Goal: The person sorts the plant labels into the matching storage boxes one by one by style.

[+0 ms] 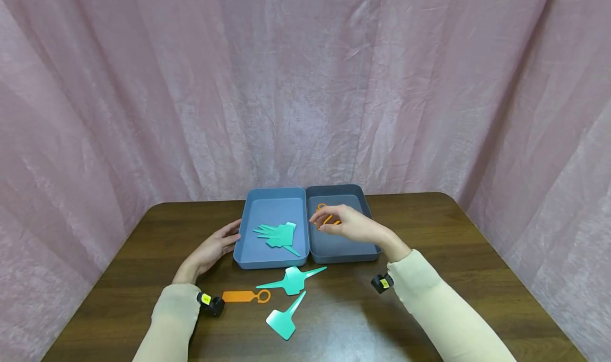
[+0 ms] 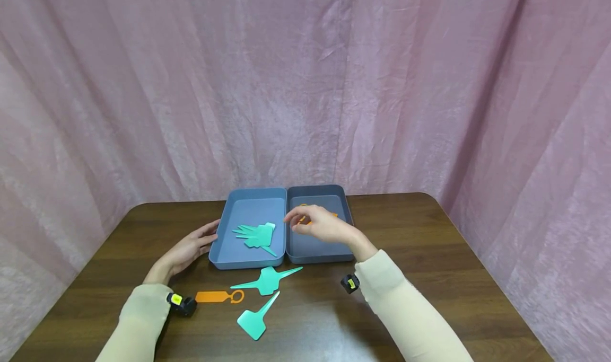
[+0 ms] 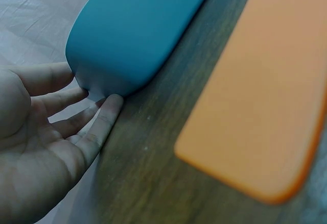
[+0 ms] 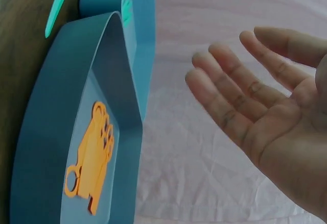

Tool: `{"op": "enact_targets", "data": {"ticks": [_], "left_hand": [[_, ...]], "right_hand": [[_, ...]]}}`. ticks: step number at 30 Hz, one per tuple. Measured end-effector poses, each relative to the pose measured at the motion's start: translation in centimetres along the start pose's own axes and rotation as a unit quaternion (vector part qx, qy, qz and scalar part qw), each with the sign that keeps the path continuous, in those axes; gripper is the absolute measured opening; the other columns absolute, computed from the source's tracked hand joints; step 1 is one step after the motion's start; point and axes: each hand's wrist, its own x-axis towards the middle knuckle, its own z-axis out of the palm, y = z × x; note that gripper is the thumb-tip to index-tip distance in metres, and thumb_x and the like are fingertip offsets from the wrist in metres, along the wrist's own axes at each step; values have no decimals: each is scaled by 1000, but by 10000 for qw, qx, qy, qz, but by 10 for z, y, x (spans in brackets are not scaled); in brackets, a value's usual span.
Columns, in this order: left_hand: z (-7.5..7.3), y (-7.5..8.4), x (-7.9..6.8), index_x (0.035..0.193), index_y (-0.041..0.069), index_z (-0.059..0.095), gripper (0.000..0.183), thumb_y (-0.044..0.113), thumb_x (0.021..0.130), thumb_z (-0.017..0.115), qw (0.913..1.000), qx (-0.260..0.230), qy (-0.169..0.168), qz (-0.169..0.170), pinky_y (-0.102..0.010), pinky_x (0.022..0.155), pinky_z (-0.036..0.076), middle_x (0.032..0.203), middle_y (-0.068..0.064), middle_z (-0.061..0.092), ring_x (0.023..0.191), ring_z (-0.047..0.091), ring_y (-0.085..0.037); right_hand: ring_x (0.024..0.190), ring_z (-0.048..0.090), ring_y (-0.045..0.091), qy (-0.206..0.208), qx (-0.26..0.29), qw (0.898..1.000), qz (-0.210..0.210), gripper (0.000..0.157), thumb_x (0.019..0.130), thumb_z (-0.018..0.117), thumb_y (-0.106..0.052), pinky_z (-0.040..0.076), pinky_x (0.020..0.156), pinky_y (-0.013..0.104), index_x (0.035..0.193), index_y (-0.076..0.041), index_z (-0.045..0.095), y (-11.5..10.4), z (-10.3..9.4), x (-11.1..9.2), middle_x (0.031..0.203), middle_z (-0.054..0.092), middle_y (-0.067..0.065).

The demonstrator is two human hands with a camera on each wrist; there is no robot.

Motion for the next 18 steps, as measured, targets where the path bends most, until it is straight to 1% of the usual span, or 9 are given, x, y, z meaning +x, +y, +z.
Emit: {"op": "enact_targets", "data": {"ticks": [2,3,5,7,9,11,15,17,18], "left_hand": [[0,0,0,168,8,12,61,17,114,40,10000,-9,-4,9,-58,125,23,170,-24,15,154,25,-42],[0,0,0,168,7,13,61,17,114,40,10000,-20,0,17,-58,125,23,170,-24,15,154,25,-42],[0,0,1,168,7,13,61,17,114,40,10000,-36,5,32,-58,125,23,170,-24,15,153,26,-42],[-1,0,1,168,7,13,61,17,114,40,10000,-45,0,37,-58,125,23,170,-24,15,153,26,-42],[0,0,1,168,7,13,61,17,114,40,10000,-33,-12,44,-58,125,22,170,-24,15,153,26,-43],[0,0,0,168,7,12,61,17,114,40,10000,-24,-21,36,-59,125,22,170,-24,15,153,26,-43],[0,-1,0,168,7,12,61,17,114,39,10000,-8,-37,29,-59,125,22,170,-24,15,153,26,-43],[0,-1,0,168,7,12,61,17,114,40,10000,-20,-33,29,-59,125,23,170,-24,15,153,26,-43],[-1,-1,1,168,7,12,61,17,114,40,10000,-29,-29,33,-59,125,23,170,-24,15,153,26,-43]], "right_hand": [[109,67,39,-54,102,9999,-16,31,104,62,-10,57,87,36,135,-9,66,-3,3,0,119,69,16],[109,66,38,-84,131,9999,-20,32,104,63,-11,57,88,36,136,-10,66,-4,4,-1,119,69,16],[109,66,36,-144,208,9997,-7,32,105,63,-14,57,88,35,137,-12,65,-7,8,-2,118,69,13],[109,66,30,-246,216,9995,-18,34,105,63,-17,56,90,35,139,-12,63,-8,11,-2,118,68,11],[108,66,27,-410,271,9988,12,36,105,63,-19,56,91,40,141,-13,61,-9,14,-3,119,67,12],[105,67,29,-602,322,9977,31,39,106,63,-19,56,90,41,144,-13,59,-10,18,-4,120,66,13],[99,68,36,-961,315,9948,110,41,106,63,-21,59,87,49,146,-18,56,-11,25,-7,121,65,8],[99,68,34,-1077,226,9938,126,41,106,63,-23,59,86,48,146,-21,56,-11,27,-9,121,66,2],[101,68,31,-1127,210,9933,130,41,106,63,-23,59,88,47,146,-22,57,-11,29,-10,122,66,0]]}}
